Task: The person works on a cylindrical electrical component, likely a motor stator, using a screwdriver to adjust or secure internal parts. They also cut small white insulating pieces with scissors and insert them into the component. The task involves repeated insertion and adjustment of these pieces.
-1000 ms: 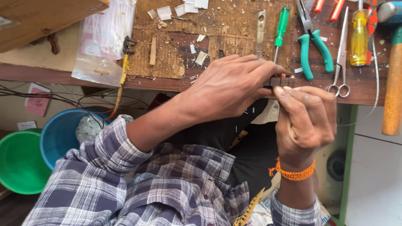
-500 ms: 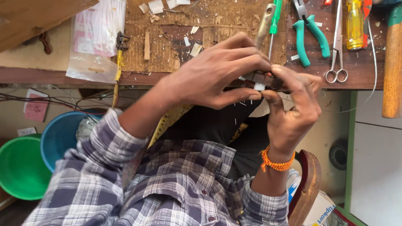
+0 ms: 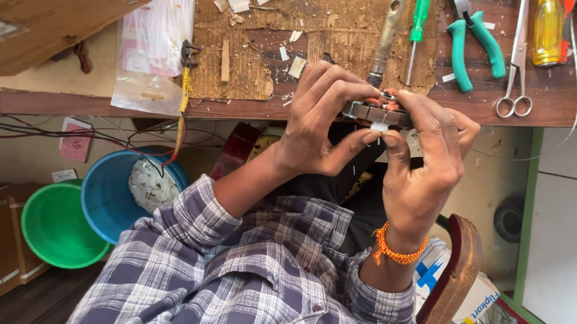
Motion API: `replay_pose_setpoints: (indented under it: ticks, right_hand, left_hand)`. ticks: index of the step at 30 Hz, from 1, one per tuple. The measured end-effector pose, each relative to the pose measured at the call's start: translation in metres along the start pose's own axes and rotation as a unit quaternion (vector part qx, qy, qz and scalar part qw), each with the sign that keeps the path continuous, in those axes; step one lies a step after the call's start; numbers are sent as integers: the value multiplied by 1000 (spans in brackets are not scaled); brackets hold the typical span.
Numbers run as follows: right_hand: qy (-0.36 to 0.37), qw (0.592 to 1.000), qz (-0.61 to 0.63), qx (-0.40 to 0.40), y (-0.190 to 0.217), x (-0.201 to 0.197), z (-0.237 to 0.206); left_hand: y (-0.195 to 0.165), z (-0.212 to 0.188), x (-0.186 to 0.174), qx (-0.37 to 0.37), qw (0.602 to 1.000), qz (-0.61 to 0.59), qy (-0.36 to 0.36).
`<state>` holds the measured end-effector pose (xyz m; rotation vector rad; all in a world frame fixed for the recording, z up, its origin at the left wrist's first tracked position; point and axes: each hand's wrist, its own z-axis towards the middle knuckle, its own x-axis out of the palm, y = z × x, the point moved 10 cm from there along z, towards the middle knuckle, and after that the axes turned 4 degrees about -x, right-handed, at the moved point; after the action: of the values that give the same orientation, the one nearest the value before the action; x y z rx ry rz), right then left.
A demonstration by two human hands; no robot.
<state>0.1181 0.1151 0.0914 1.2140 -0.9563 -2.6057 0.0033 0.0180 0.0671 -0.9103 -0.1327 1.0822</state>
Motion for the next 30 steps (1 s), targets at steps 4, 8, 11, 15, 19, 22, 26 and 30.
replay_pose_setpoints:
  ticks: [4, 8, 11, 15, 19, 22, 26, 30]
  right_hand:
    - [0, 1000, -12, 12, 3, 0, -3]
    - [1, 1000, -19, 25, 6, 2, -6]
    - [-4, 999, -18, 42, 7, 4, -11]
    - [10, 999, -14, 47, 0, 4, -6]
    - [35, 999, 19, 31, -18, 4, 10]
    - [8, 990, 132, 43, -34, 6, 15]
    - [-14, 984, 169, 46, -47, 13, 9]
    - [-24, 997, 72, 17, -45, 16, 8]
  left_hand:
    - [2, -3, 3, 1, 1000, -8, -18]
    - [3, -4, 2, 24, 999, -35, -34]
    - [3, -4, 2, 35, 998, -38, -37]
    - [4, 1, 6, 13, 999, -24, -28]
    - [8, 9, 7, -48, 999, -13, -18]
    - [15, 15, 4, -84, 995, -38, 23]
    - [22, 20, -5, -96, 991, -49, 73]
    - [25, 22, -4, -104, 987, -53, 107]
